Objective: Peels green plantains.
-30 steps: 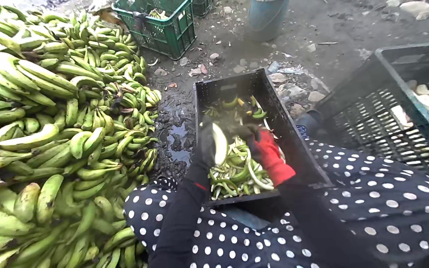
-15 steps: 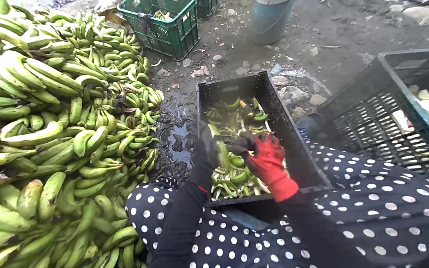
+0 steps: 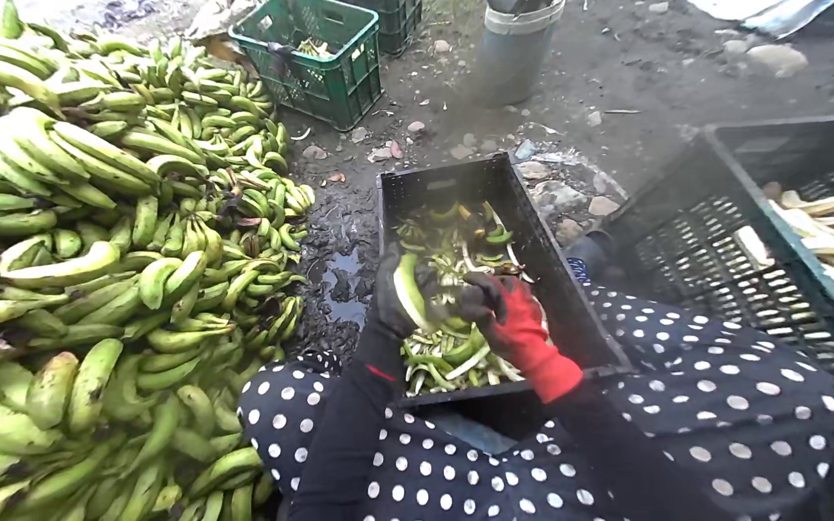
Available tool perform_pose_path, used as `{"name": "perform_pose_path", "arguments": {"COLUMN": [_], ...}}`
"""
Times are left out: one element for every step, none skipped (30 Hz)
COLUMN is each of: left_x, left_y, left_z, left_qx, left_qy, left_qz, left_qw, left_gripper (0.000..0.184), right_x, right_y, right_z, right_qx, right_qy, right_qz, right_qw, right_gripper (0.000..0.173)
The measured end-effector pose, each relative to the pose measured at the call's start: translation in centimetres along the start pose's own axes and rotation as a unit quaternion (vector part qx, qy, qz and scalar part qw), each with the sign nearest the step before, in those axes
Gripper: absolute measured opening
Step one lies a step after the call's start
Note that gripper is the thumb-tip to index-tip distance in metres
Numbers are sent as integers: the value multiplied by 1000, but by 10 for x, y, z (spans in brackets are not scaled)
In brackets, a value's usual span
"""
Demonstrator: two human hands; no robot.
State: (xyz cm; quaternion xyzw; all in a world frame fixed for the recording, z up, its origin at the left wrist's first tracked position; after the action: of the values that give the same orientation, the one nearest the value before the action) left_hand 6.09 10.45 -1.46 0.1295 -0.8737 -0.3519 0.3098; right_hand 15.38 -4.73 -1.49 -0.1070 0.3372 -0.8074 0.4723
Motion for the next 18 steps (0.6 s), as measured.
{"name": "perform_pose_path", "arguments": {"left_x": [7,15,25,30,29,25,21,16,14,15,15,14,15,15,18,21,22,22], "left_y": [1,4,7,9,7,4,1,-4,-5,-2,4,7,6,3,1,-2,-2,2], "left_z": [5,6,6,5,5,5,6,6,6,5,3,1,-1,-5,-12,-19,-21,-20], "left_qx": [-4,-26,-66,-91,-81,-71,-73,-79,-115,-189,-275,-345,-399,-436,-436,-421,-388,-326], "left_qy": [27,50,52,55,64,64,63,72,76,78,91,114,127,117,89,60,42,36], "left_qz": [-5,-12,-24,-32,-21,-12,-1,13,2,-32,-72,-95,-92,-91,-100,-105,-105,-99], "left_qw": [1000,998,996,994,994,995,995,994,991,978,954,927,903,888,890,899,915,939], "left_gripper": [45,40,36,34,35,37,38,40,39,38,39,37,40,43,44,42,42,42], "right_x": [5,10,13,15,14,12,10,7,3,-1,-7,-13,-17,-21,-25,-27,-28,-28], "right_y": [-11,-18,-22,-25,-25,-24,-23,-20,-17,-13,-9,-5,-3,0,5,10,18,26], "right_z": [3,5,7,8,8,7,5,0,-6,-13,-20,-26,-31,-35,-35,-34,-34,-34], "right_qx": [27,45,55,63,65,59,45,26,0,-36,-80,-119,-153,-175,-180,-176,-178,-194], "right_qy": [32,62,83,85,67,30,-17,-57,-79,-90,-96,-96,-99,-105,-112,-110,-99,-75], "right_qz": [55,97,123,128,115,85,41,-3,-36,-64,-89,-107,-118,-126,-135,-139,-141,-137], "right_qw": [998,992,987,986,989,994,998,998,996,993,988,982,976,971,968,968,969,968], "right_gripper": [72,74,73,73,71,67,62,57,53,51,49,47,46,46,45,43,41,41]}}
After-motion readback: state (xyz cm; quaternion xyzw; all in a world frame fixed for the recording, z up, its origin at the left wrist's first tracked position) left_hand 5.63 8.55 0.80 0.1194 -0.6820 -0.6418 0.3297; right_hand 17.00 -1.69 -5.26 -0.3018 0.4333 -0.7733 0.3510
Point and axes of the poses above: each hand's wrist, its own x-axis away from the middle knuckle, its own z-axis out of the back of the hand, y = z × x, the point moved 10 cm from there along -x, towards the middle knuckle, and after that the axes turned 12 degrees about z, right-handed, at the moved point
